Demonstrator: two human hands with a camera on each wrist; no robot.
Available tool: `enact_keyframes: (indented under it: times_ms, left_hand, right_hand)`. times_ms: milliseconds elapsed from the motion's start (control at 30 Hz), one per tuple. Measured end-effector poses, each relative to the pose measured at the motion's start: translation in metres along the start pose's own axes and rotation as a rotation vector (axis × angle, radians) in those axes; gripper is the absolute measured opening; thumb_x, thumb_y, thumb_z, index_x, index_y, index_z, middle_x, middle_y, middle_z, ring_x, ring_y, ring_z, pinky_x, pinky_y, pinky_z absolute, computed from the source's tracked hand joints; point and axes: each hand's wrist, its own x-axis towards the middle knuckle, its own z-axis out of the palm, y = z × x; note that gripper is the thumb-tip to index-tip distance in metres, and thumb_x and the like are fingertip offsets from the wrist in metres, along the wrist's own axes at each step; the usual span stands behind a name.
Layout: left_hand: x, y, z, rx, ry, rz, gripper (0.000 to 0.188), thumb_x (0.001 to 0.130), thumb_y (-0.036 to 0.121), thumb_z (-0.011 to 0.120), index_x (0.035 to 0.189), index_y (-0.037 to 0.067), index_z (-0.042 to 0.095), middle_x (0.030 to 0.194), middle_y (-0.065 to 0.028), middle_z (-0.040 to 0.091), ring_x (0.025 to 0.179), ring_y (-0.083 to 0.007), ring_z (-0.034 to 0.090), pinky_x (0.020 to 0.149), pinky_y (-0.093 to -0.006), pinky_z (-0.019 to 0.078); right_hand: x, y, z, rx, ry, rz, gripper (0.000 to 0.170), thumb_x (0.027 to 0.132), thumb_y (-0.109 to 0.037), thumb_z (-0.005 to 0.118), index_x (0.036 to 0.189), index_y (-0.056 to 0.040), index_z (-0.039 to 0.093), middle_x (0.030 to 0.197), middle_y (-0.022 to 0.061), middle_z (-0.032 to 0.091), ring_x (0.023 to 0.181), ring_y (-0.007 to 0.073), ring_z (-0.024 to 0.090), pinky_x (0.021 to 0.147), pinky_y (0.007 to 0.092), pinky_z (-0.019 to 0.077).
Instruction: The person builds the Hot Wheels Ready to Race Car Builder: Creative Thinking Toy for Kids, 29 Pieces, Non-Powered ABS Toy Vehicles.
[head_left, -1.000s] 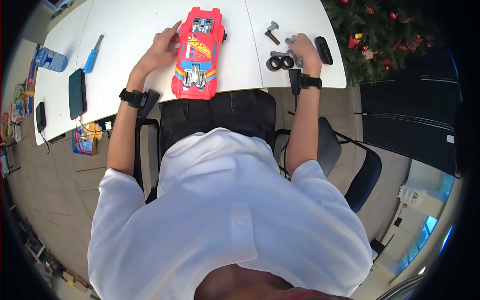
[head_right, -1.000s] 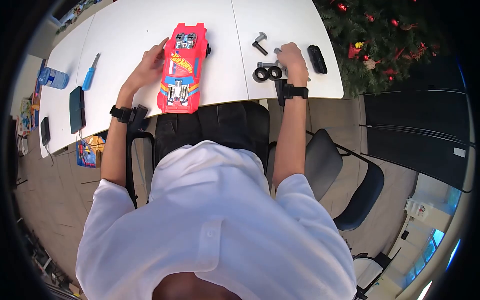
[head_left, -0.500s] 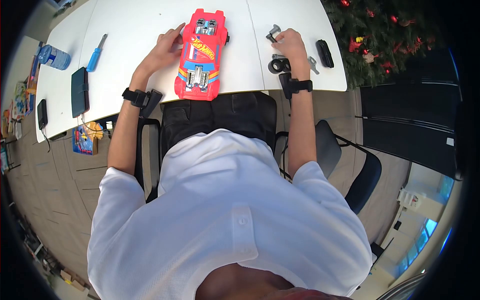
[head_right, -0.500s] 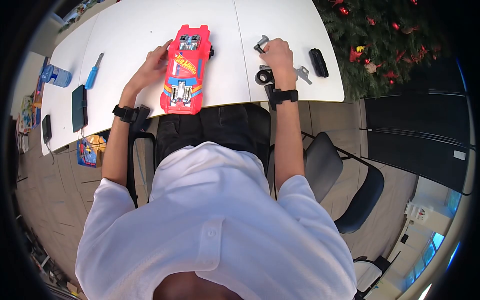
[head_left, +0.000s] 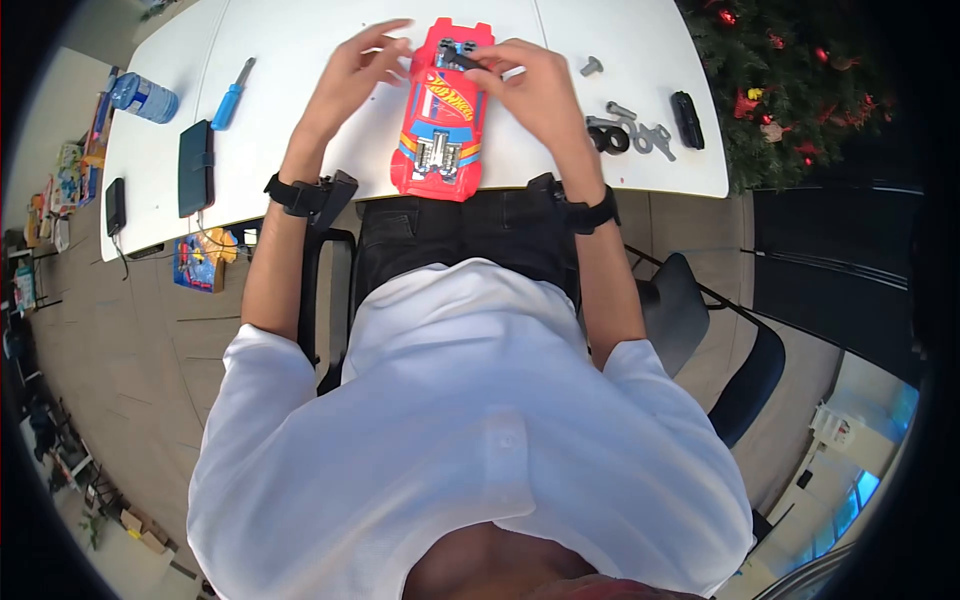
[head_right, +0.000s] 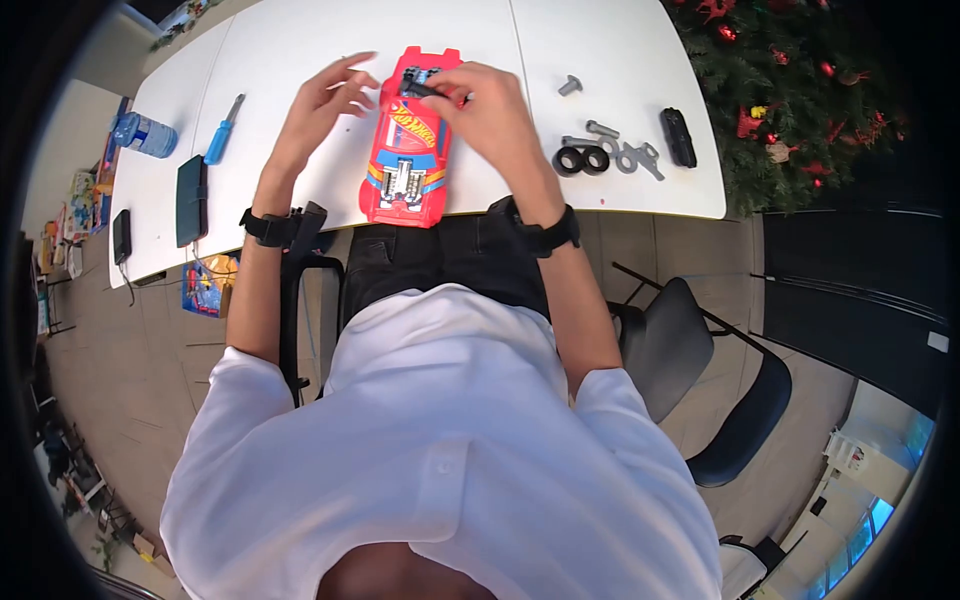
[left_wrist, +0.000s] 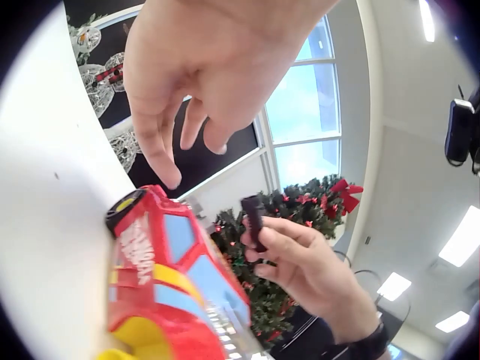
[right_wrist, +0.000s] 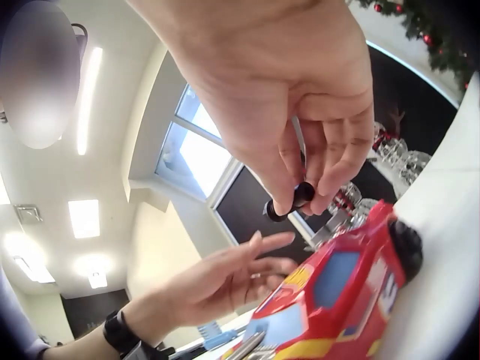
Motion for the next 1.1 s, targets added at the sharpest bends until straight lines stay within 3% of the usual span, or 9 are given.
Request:
enact_keyframes:
  times_ms: [67,167,233,333,533,600,700,933,1100]
  left_hand:
    - [-0.005,0.017,0.006,-0.215,-0.133,-0.020,0.038,0.104,0.022,0.058,0.136,0.002,0.061,0.116,-0.0089,0.071,0.095,-0.0130,0.069,0.084,-0.0274,0.0577]
    - [-0.007,0.019,0.008,-0.155,-0.048,-0.015,0.027,0.100,0.018,0.066,0.120,0.000,0.071,0.103,-0.0089,0.074,0.089,-0.0128,0.070,0.083,-0.0257,0.0569]
    - [-0.003,0.006,-0.002,-0.159,0.066,-0.020,0.025,0.099,0.017,0.067,0.116,-0.001,0.072,0.100,-0.0083,0.074,0.088,-0.0124,0.070,0.082,-0.0254,0.0565]
    - [0.000,-0.015,-0.013,-0.115,0.230,-0.074,0.023,0.097,0.016,0.069,0.111,-0.002,0.074,0.097,-0.0072,0.075,0.085,-0.0116,0.069,0.080,-0.0248,0.0556]
    - [0.001,-0.039,0.009,-0.017,0.228,-0.267,0.024,0.096,0.017,0.071,0.111,-0.002,0.074,0.097,-0.0072,0.075,0.085,-0.0114,0.071,0.075,-0.0225,0.0530]
    - [0.004,-0.058,0.013,-0.132,0.264,-0.253,0.023,0.095,0.019,0.072,0.107,0.000,0.077,0.086,-0.0057,0.076,0.066,-0.0076,0.066,0.058,-0.0216,0.0494]
    - [0.002,-0.059,0.013,-0.154,0.224,-0.313,0.024,0.095,0.022,0.073,0.105,0.000,0.078,0.079,-0.0051,0.074,0.064,-0.0067,0.064,0.056,-0.0222,0.0482]
    - [0.004,-0.054,0.014,0.044,0.251,-0.241,0.027,0.099,0.021,0.069,0.108,-0.003,0.075,0.078,-0.0022,0.069,0.061,-0.0055,0.055,0.060,-0.0215,0.0461]
    - [0.006,-0.067,0.020,-0.112,0.243,-0.237,0.018,0.096,0.014,0.069,0.106,0.001,0.078,0.079,-0.0055,0.074,0.068,-0.0086,0.067,0.066,-0.0216,0.0540]
  right_hand:
    - [0.003,-0.011,0.020,-0.004,-0.017,-0.059,0.022,0.081,-0.011,0.082,0.100,-0.0011,0.075,0.089,0.0124,0.073,0.076,0.0228,0.071,0.068,0.0331,0.0580]
    - [0.006,-0.024,0.038,0.157,0.026,0.017,0.021,0.081,-0.011,0.082,0.099,-0.0018,0.075,0.088,0.0112,0.071,0.074,0.0247,0.070,0.071,0.0350,0.0589]
    - [0.004,-0.012,0.039,0.239,0.002,0.028,0.034,0.080,-0.016,0.084,0.107,-0.0008,0.072,0.106,0.0138,0.068,0.091,0.0291,0.069,0.081,0.0396,0.0587]
    - [-0.001,0.017,0.038,-0.160,0.069,0.059,0.078,0.072,-0.033,0.091,0.133,0.0017,0.058,0.144,0.0205,0.043,0.130,0.0375,0.049,0.102,0.0452,0.0511]
    - [-0.005,0.037,0.046,-0.080,-0.002,0.074,0.087,0.069,-0.042,0.092,0.137,-0.0003,0.056,0.144,0.0175,0.043,0.131,0.0341,0.051,0.105,0.0418,0.0502]
    - [-0.005,0.036,0.047,-0.050,0.000,0.073,0.087,0.069,-0.041,0.092,0.137,-0.0006,0.056,0.145,0.0170,0.044,0.131,0.0332,0.051,0.105,0.0415,0.0504]
    - [-0.007,0.037,0.046,0.032,-0.016,0.106,0.084,0.074,-0.039,0.090,0.142,-0.0054,0.054,0.148,0.0142,0.044,0.135,0.0291,0.049,0.109,0.0384,0.0463]
    - [-0.007,0.040,0.048,0.055,-0.018,0.087,0.085,0.074,-0.039,0.090,0.143,-0.0065,0.053,0.148,0.0132,0.044,0.137,0.0279,0.048,0.111,0.0383,0.0449]
    - [-0.006,0.042,0.048,0.051,-0.029,0.106,0.085,0.074,-0.040,0.090,0.144,-0.0076,0.052,0.148,0.0127,0.044,0.137,0.0279,0.047,0.111,0.0386,0.0451]
